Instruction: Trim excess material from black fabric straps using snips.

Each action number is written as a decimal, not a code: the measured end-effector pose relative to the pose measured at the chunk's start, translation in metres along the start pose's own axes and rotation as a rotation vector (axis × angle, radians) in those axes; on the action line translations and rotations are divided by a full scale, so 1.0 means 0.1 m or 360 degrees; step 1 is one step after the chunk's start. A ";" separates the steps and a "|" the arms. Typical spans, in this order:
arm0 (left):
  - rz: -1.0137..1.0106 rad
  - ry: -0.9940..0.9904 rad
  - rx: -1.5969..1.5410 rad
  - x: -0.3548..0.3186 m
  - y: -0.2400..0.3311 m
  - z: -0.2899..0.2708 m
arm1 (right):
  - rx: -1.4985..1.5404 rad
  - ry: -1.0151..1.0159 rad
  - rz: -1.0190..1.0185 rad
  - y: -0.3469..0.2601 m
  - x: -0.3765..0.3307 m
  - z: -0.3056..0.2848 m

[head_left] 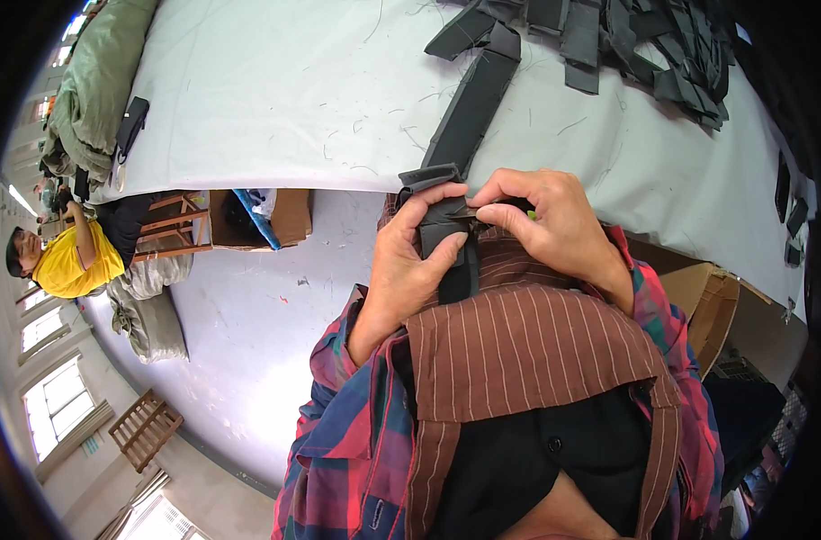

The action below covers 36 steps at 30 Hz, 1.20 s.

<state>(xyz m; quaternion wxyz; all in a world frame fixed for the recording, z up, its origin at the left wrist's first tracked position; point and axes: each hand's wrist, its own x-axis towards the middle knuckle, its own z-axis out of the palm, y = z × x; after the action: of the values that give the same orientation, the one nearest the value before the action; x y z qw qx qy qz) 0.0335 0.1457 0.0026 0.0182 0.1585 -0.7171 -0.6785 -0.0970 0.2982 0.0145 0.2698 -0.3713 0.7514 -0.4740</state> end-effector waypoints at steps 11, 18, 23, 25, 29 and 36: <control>-0.0039 -0.0009 -0.0030 0.01 -0.02 -0.02 | -0.0228 0.0020 -0.0151 0.01 0.00 0.02; -0.0018 0.0080 -0.0250 0.00 0.27 -0.12 | 0.0878 0.0078 0.0121 0.01 0.09 0.05; 0.0830 0.0720 -0.0294 -0.05 0.68 -0.33 | 0.0689 0.0121 -0.0092 -0.10 0.06 -0.02; 0.0644 0.0595 0.0156 0.05 0.53 -0.46 | 0.0638 0.0097 -0.0067 -0.11 0.06 -0.02; 0.0264 0.0328 -0.0099 0.11 0.32 -0.44 | 0.0577 0.0079 -0.0180 -0.16 0.12 0.04; 0.0229 0.0259 -0.0204 0.11 0.60 -0.38 | 0.0569 0.0177 -0.0312 -0.27 0.32 0.13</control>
<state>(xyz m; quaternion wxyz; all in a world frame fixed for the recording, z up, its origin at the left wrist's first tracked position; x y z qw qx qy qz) 0.0202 0.1082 0.0618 0.1351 0.1598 -0.6779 -0.7047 -0.0972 0.2584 0.0320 0.2422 -0.3621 0.6295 -0.6434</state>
